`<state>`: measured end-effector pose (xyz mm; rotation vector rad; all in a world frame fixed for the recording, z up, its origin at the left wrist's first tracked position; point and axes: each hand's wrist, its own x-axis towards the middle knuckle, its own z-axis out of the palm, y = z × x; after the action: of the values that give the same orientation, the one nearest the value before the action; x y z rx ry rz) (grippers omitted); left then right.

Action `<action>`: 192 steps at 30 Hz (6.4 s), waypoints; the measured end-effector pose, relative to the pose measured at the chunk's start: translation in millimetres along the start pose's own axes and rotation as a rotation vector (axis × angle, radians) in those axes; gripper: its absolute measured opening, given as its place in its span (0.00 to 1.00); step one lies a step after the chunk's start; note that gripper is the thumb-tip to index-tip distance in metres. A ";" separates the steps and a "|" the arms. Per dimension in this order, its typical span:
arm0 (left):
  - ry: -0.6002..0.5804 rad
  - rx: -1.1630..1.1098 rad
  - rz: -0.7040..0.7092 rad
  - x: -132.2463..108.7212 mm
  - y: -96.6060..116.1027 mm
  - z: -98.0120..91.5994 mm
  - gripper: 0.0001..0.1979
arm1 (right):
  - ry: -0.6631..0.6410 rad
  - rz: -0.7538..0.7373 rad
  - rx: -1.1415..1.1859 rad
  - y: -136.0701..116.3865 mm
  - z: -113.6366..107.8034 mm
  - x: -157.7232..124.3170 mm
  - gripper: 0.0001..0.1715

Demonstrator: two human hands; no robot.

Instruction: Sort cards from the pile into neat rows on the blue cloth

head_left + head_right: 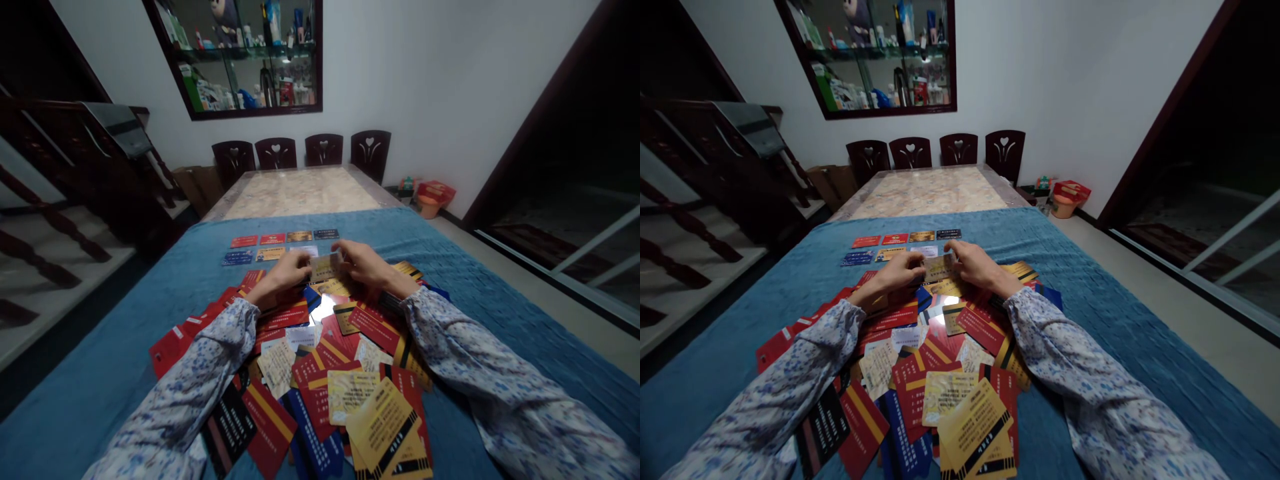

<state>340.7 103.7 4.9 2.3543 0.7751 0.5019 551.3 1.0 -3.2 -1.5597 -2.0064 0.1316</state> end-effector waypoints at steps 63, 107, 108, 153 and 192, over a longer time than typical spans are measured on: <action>-0.178 0.380 0.241 65.8 6.2 27.6 0.15 | -0.355 0.157 -0.472 28.1 -26.7 17.9 0.25; -0.213 0.540 0.129 87.5 -12.2 19.8 0.09 | -0.375 0.282 -0.457 47.5 -11.6 48.4 0.18; -0.205 0.544 0.131 87.2 -12.3 19.9 0.09 | -0.370 0.282 -0.457 48.0 -11.5 48.5 0.18; -0.095 0.570 0.194 73.8 -2.1 20.3 0.14 | -0.209 0.206 -0.374 30.3 -47.1 16.2 0.17; -0.271 0.468 0.233 7.5 22.2 16.9 0.18 | -0.345 -0.042 -0.080 6.3 -19.3 -7.6 0.09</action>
<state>364.1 86.9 7.8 2.8883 0.5348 0.0874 567.4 -9.2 7.2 -1.6314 -2.3323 0.3263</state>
